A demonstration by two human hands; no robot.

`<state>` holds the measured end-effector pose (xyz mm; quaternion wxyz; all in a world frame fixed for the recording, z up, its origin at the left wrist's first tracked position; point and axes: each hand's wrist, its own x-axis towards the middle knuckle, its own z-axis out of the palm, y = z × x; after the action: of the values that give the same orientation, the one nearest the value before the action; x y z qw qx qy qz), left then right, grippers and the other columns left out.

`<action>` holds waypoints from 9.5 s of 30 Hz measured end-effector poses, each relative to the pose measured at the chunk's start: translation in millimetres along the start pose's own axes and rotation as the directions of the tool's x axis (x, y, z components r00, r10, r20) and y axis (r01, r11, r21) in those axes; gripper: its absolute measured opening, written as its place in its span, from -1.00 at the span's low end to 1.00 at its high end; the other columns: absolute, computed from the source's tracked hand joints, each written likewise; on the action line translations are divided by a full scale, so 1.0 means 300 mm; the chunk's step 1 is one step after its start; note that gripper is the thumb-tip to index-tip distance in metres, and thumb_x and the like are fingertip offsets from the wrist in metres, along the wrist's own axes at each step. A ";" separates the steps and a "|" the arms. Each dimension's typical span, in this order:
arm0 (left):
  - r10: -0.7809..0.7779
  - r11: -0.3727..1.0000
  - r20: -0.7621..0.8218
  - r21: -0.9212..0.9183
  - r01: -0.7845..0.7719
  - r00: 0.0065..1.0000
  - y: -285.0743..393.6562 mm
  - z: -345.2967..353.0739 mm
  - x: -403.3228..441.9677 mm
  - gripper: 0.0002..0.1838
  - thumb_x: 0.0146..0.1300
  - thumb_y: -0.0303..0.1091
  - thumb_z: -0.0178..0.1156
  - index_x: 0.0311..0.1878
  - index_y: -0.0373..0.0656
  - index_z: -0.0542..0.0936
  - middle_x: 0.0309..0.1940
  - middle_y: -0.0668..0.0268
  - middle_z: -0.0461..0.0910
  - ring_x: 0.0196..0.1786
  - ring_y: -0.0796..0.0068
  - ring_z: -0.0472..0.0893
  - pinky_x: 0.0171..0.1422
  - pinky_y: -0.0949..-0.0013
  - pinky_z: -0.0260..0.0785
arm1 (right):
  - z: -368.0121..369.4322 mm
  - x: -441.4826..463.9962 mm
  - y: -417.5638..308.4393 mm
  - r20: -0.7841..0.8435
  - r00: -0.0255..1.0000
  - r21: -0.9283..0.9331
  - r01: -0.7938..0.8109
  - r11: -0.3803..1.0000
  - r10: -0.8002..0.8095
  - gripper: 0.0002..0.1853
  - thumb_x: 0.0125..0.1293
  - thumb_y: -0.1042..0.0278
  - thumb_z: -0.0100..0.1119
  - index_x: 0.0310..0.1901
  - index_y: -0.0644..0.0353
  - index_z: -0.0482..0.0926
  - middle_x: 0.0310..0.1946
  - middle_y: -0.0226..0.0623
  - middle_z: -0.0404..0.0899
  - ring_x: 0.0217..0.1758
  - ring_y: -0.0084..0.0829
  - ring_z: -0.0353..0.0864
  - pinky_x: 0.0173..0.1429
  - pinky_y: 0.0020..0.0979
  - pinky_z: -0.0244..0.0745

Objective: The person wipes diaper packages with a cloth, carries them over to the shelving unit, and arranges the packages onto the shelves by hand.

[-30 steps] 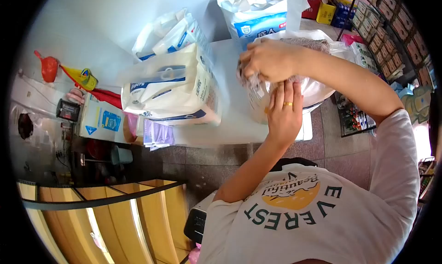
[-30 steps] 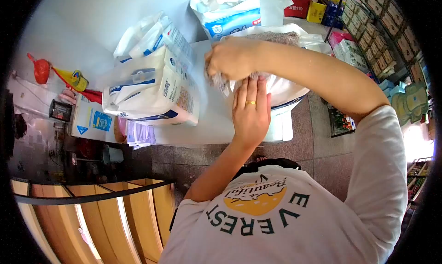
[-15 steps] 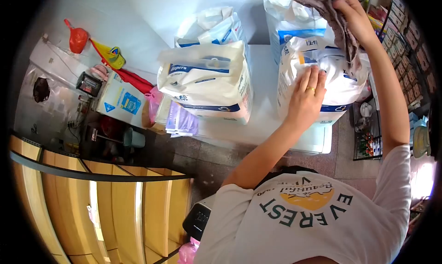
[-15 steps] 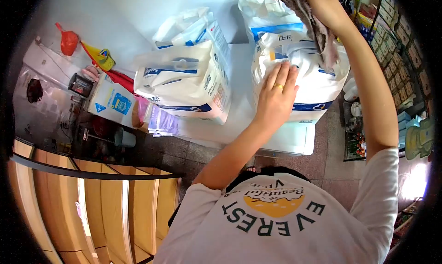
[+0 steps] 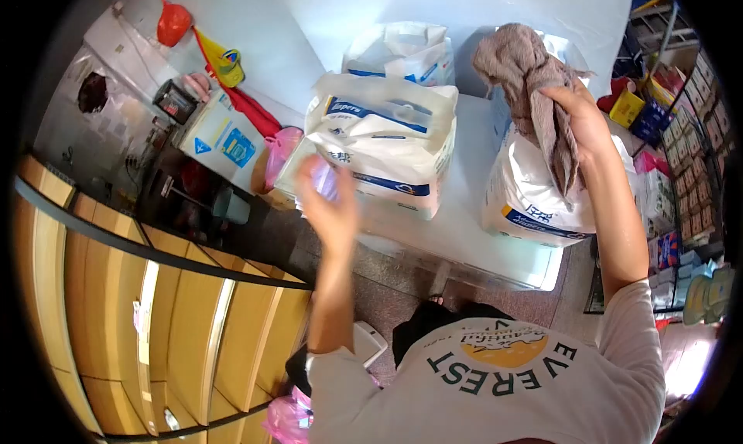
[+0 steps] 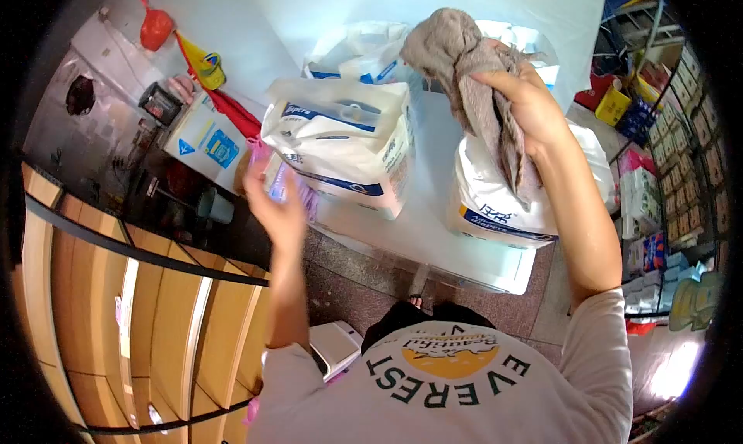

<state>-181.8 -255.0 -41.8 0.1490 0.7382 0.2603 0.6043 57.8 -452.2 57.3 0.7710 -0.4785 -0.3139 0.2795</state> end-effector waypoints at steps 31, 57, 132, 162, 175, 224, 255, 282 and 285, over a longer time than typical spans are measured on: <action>-0.156 0.953 0.839 -0.009 0.302 0.521 -0.321 -0.091 0.340 -0.65 0.12 -0.24 0.00 -0.51 -0.39 0.56 -0.65 0.02 0.52 -0.50 0.09 0.58 -0.33 0.17 0.35 | 0.722 -0.069 0.386 0.553 0.720 -0.822 0.555 -0.130 -0.420 -0.76 -0.06 0.43 0.08 -0.31 -0.02 0.65 -0.08 -0.35 0.50 0.00 -0.36 0.44 -0.01 -0.33 0.28; -0.133 0.635 0.883 -0.272 0.723 0.450 -0.375 -0.106 0.178 -0.63 0.29 -0.31 0.02 -0.64 -0.28 0.43 -0.72 0.32 0.45 -0.57 0.55 0.50 -0.47 0.50 0.27 | 0.734 -0.002 0.556 0.409 0.874 -0.902 0.343 -0.263 -0.264 -0.67 0.06 0.33 0.09 -0.07 -0.02 0.55 -0.09 -0.24 0.51 0.06 -0.28 0.46 0.14 -0.20 0.34; -0.023 0.862 0.427 -0.450 0.234 0.904 -0.397 -0.052 0.101 -0.73 0.02 -0.59 0.05 -0.66 -0.24 0.18 -0.78 0.41 0.18 -0.63 0.65 0.15 -0.58 0.47 0.08 | 0.791 -0.030 0.475 0.404 0.874 -0.898 0.322 -0.298 -0.270 -0.68 0.08 0.32 0.09 -0.07 -0.08 0.56 0.02 -0.34 0.42 0.15 -0.28 0.37 0.09 -0.16 0.41; 0.634 0.768 0.419 -0.437 -0.468 0.649 -0.130 -0.029 0.118 -0.69 0.04 -0.28 0.21 -0.14 -0.20 0.55 -0.22 0.13 0.56 -0.11 0.23 0.52 0.12 0.20 0.14 | 0.530 0.098 0.170 0.347 0.775 -0.909 0.416 0.013 -0.528 -0.44 -0.09 0.66 -0.02 0.02 -0.03 0.54 -0.05 -0.22 0.52 0.00 -0.14 0.51 0.06 -0.28 0.45; 0.603 0.797 0.457 -0.364 -0.482 0.653 -0.185 -0.048 0.014 -0.69 0.00 -0.31 0.28 -0.16 -0.18 0.56 -0.08 0.12 0.55 0.00 0.23 0.54 0.06 0.26 0.29 | 0.177 0.108 0.285 0.001 0.998 -0.955 -0.018 -0.297 -0.064 -0.63 0.13 0.56 0.02 -0.02 0.01 0.58 -0.05 -0.18 0.47 0.00 -0.17 0.46 0.16 -0.26 0.35; -0.131 0.136 0.975 -0.160 0.978 0.178 -0.470 0.026 0.276 -0.73 0.30 -0.22 0.06 -0.06 -0.18 0.49 -0.08 0.36 0.50 -0.04 0.49 0.47 -0.02 0.22 0.36 | 0.681 0.318 0.355 0.465 0.881 -0.871 0.472 -0.136 0.085 -0.78 0.04 0.36 0.10 -0.23 -0.04 0.61 -0.29 -0.31 0.53 -0.14 -0.20 0.49 -0.11 -0.24 0.44; -0.066 0.710 0.901 -0.260 0.654 0.430 -0.444 0.151 0.368 -0.76 0.16 -0.34 0.06 -0.36 -0.37 0.55 -0.48 0.30 0.58 -0.36 0.56 0.50 -0.24 0.41 0.31 | 0.592 0.170 0.264 0.233 0.971 -0.973 0.233 0.011 0.045 -0.78 -0.12 0.47 0.23 -0.33 0.25 0.55 -0.36 -0.17 0.55 -0.19 -0.12 0.51 -0.14 -0.19 0.40; -0.162 0.316 0.875 -0.391 0.864 0.455 -0.414 0.094 0.239 -0.76 0.31 -0.29 0.03 -0.28 -0.31 0.51 -0.40 0.43 0.47 -0.32 0.70 0.38 -0.21 0.59 0.20 | 0.738 0.189 0.328 0.422 0.906 -0.862 0.412 -0.295 0.032 -0.57 -0.11 0.43 0.23 -0.09 -0.05 0.54 -0.33 -0.27 0.61 -0.23 -0.19 0.60 -0.18 -0.24 0.50; -0.177 0.214 0.834 -0.485 0.848 0.522 -0.415 0.089 0.220 -0.80 0.29 -0.34 0.04 -0.35 -0.28 0.52 -0.44 0.44 0.45 -0.36 0.71 0.36 -0.25 0.58 0.21 | 0.684 0.232 0.407 0.349 0.928 -0.915 0.368 -0.166 0.133 -0.55 -0.05 0.28 0.21 -0.01 -0.02 0.52 -0.30 -0.22 0.61 -0.26 -0.14 0.60 -0.18 -0.20 0.51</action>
<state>-172.6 -113.2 -60.6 0.7874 0.5491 0.0938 0.2640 -67.4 -238.9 31.7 0.0933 -0.8073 -0.5800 -0.0569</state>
